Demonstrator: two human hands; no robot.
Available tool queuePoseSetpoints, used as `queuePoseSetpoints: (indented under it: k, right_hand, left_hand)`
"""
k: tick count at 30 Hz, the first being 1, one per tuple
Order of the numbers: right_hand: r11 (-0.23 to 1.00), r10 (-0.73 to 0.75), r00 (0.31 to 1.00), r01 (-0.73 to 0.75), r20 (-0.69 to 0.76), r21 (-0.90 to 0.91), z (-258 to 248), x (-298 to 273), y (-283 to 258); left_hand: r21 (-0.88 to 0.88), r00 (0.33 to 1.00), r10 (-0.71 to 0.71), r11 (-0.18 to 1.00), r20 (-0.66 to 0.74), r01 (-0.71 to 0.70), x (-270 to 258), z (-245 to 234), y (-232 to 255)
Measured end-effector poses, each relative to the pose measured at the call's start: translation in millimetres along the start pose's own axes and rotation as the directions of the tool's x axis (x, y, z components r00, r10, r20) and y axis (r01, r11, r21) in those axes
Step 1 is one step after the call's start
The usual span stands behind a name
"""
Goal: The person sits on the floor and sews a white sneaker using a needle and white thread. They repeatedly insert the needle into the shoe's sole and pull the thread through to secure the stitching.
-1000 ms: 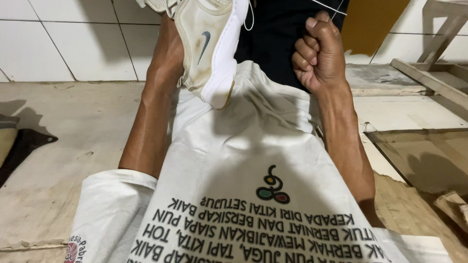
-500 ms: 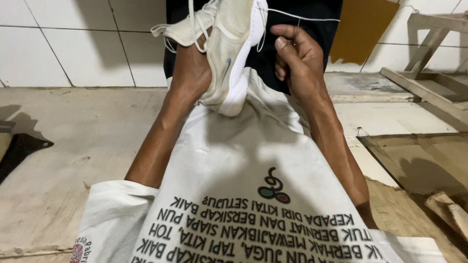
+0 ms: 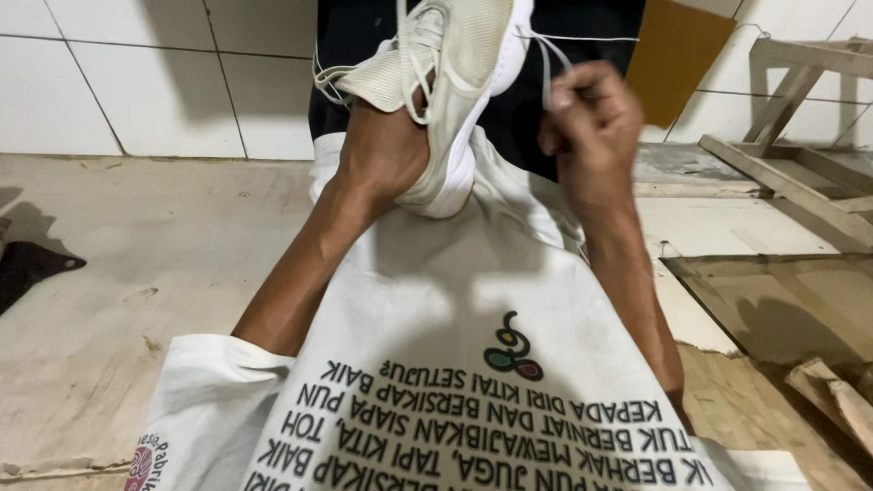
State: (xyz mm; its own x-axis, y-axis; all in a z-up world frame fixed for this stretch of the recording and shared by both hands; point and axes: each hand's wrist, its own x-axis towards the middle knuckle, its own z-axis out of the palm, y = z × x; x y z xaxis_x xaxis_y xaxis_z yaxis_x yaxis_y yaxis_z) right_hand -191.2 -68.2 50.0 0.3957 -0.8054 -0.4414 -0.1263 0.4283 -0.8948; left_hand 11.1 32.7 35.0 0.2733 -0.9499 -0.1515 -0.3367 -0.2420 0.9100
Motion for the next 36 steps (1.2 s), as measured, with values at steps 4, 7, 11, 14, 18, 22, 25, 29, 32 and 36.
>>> queuePoseSetpoints:
  k: [4, 7, 11, 14, 18, 22, 25, 29, 32, 36]
  right_hand:
    - [0.936, 0.075, 0.996, -0.089, 0.054, 0.341, -21, -5, -38]
    - [0.808, 0.142, 0.982, -0.187, 0.122, 0.559, -35, -3, -52]
    - [0.83, 0.156, 0.971, -0.228, 0.181, 0.508, -42, -1, -56]
    - [0.978, 0.041, 0.975, -0.084, 0.216, 0.191, -56, -3, -55]
    - [0.798, -0.083, 0.866, 0.354, 0.493, -0.488, -82, -5, -63]
    - [0.32, -0.047, 0.806, 0.572, 0.591, -0.755, -71, -3, -99]
    - [0.028, -0.139, 0.745, 0.662, 0.653, -0.749, -76, 4, -101]
    - [0.24, -0.137, 0.789, 0.613, 0.599, -0.753, -50, 4, -106]
    - [0.363, -0.077, 0.83, 0.54, 0.553, -0.76, -47, 1, -95]
    - [0.398, -0.177, 0.872, 0.488, 0.457, -0.777, -76, -12, -73]
  left_hand:
    - [0.012, 0.989, 0.146, 0.989, -0.012, -0.146, 8, 0, 18]
    - [0.028, 0.969, 0.248, 0.969, -0.011, -0.247, 6, 6, 19]
    - [0.14, 0.982, 0.185, 0.972, 0.033, -0.187, 5, 12, 16]
    - [0.147, 0.981, 0.189, 0.97, 0.038, -0.192, 2, 13, 14]
    - [0.201, 0.976, 0.207, 0.955, 0.068, -0.217, 3, 9, 24]
    - [0.263, 0.938, 0.345, 0.903, 0.032, -0.341, 9, -8, 54]
    - [0.302, 0.943, 0.306, 0.894, 0.129, -0.332, 16, -18, 60]
    - [0.137, 0.929, 0.271, 0.94, 0.254, -0.312, 33, -32, 66]
    - [0.033, 0.9, 0.256, 0.958, 0.352, -0.285, 42, -43, 59]
    - [-0.009, 0.799, 0.074, 0.996, 0.596, -0.085, 52, -50, 40]
